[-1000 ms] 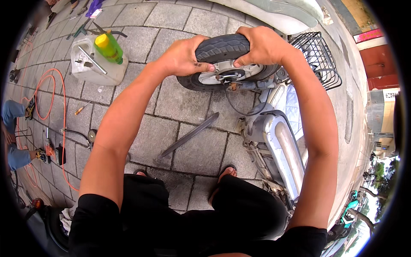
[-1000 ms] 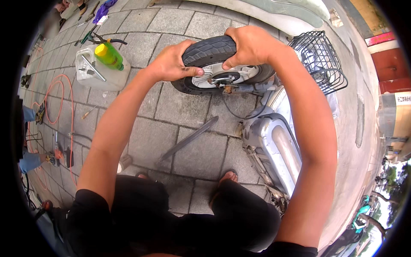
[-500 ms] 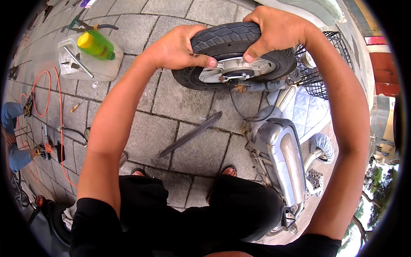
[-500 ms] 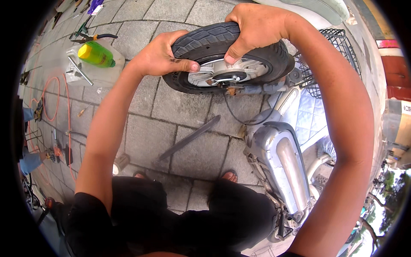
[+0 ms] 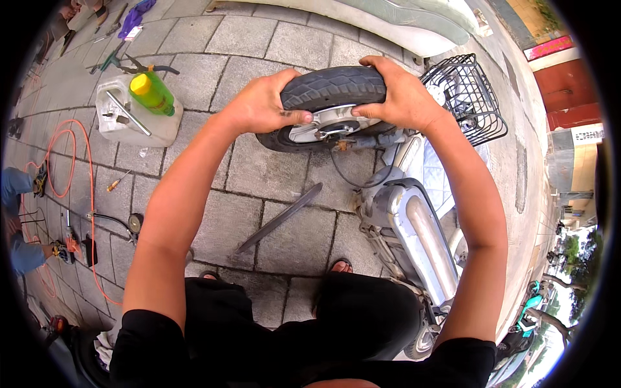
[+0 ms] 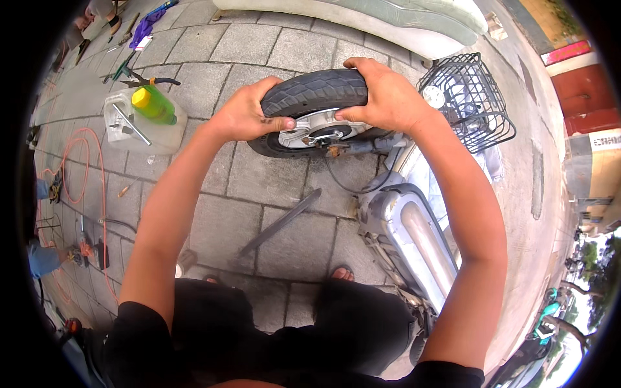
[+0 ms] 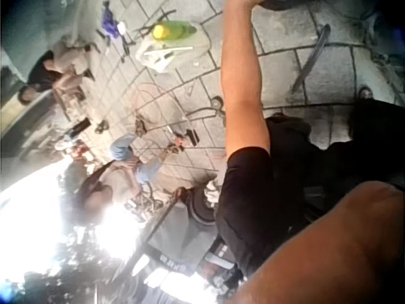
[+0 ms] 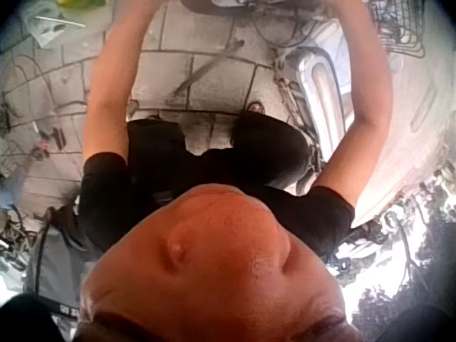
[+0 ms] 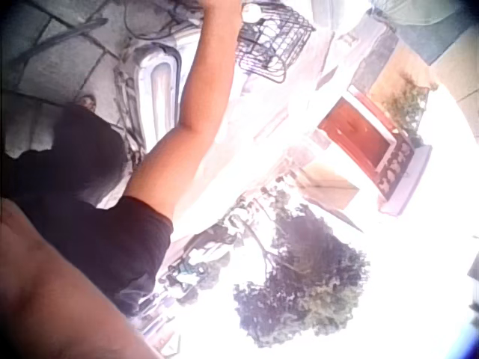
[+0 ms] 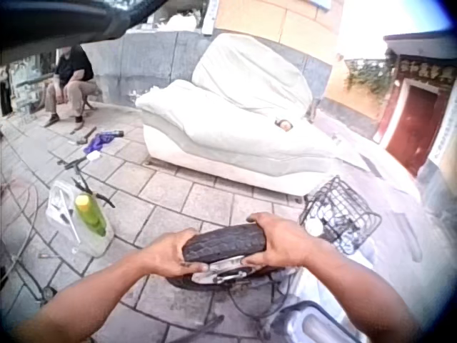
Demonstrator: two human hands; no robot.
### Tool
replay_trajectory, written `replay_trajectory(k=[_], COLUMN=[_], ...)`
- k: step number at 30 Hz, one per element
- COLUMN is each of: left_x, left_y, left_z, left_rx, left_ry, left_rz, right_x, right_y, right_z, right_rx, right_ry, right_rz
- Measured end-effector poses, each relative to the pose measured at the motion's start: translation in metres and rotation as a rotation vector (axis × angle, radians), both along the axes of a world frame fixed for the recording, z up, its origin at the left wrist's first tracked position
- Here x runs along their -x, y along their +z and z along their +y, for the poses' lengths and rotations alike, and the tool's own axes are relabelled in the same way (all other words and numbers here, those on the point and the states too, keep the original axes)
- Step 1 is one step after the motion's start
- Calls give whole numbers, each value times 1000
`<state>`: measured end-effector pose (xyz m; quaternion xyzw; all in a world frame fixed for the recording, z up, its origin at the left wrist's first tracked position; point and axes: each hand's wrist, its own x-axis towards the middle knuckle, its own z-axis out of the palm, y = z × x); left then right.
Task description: The person removes the tire from a scooter wheel, uses a tire lever to pry the tire off the rim, and then reattaches the tire. They then use a hand pump to inflate the tire.
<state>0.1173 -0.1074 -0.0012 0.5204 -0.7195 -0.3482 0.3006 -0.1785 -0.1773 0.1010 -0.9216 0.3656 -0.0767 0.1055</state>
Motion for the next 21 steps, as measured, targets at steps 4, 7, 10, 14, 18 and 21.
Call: replay_trajectory(k=[4,7,10,14,18,21], left_x=[1,14,23,23,8,-3], left_y=[-6,-8,-24,-48,-58,-53], left_z=[13,31,49,63,55,45], left_rx=[24,148,362,76,120,51], left_ry=[3,159,251,406,318,182], left_rz=[53,62,101,97,100,189], right_x=[-7,-13,-13,3,15,14], right_y=[7,8,-2,-15,-30,-40], right_z=[5,8,2,-12,-29,-38], right_rx=[-114,-134,-104,-156,-208,-188], right_ry=[-81,-19,-40,-49,-90,-92], right_rz=[-91,-215,-215,-221,-158,-188])
